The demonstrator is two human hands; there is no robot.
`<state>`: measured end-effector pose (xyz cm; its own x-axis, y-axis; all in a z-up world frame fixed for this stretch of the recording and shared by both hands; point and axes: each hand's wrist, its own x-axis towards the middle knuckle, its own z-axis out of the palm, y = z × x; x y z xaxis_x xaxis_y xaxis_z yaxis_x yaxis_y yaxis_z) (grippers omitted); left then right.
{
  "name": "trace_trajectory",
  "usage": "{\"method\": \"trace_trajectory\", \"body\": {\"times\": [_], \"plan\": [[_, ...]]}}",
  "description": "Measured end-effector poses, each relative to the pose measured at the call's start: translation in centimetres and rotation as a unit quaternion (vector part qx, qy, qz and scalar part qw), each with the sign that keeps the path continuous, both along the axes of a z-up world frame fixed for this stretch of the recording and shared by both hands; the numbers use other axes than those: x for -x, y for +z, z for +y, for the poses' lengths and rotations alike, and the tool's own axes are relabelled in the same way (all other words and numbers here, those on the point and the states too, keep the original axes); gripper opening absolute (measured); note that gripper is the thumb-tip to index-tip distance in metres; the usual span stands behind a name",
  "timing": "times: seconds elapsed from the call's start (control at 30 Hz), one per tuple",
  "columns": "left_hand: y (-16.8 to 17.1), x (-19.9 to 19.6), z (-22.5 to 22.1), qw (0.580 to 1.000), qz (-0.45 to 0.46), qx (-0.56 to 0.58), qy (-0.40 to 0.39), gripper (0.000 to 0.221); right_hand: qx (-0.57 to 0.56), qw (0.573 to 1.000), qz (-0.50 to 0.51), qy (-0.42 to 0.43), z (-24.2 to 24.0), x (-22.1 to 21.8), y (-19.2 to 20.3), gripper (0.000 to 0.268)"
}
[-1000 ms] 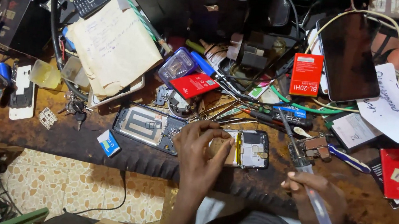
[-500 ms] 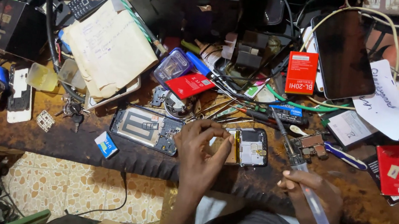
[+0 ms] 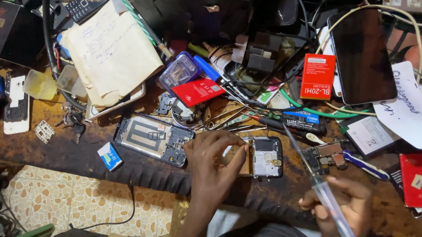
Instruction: Using a soldering iron to repair or attach components on a mobile phone motherboard.
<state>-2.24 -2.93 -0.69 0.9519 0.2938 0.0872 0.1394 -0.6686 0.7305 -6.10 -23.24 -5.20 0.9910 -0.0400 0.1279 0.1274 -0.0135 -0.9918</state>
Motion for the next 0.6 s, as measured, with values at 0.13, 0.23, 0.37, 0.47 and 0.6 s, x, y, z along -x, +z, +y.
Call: {"method": "trace_trajectory", "body": {"times": [0.13,0.23,0.37,0.47,0.6], "plan": [[-0.6,0.1,-0.1,0.998,-0.042,-0.036,-0.006,0.020,0.031,0.999,-0.012,-0.034,-0.9,1.0,-1.0,0.047],[-0.7,0.1,-0.5,0.997,-0.059,-0.056,-0.004,0.019,0.092,0.995,-0.022,-0.045,-0.4,1.4,-0.6,0.036],[0.0,0.0,-0.7,0.996,-0.086,-0.023,-0.012,0.009,0.017,0.988,-0.128,0.088,-0.4,0.0,-0.9,0.034],[0.1,0.1,-0.1,0.998,-0.052,0.034,-0.013,0.012,0.184,0.941,-0.263,0.105,0.9,-2.7,1.8,0.024],[0.2,0.1,-0.2,0.998,-0.033,0.044,-0.010,0.013,0.346,0.885,-0.270,0.156,2.0,-5.3,1.6,0.041]]}}
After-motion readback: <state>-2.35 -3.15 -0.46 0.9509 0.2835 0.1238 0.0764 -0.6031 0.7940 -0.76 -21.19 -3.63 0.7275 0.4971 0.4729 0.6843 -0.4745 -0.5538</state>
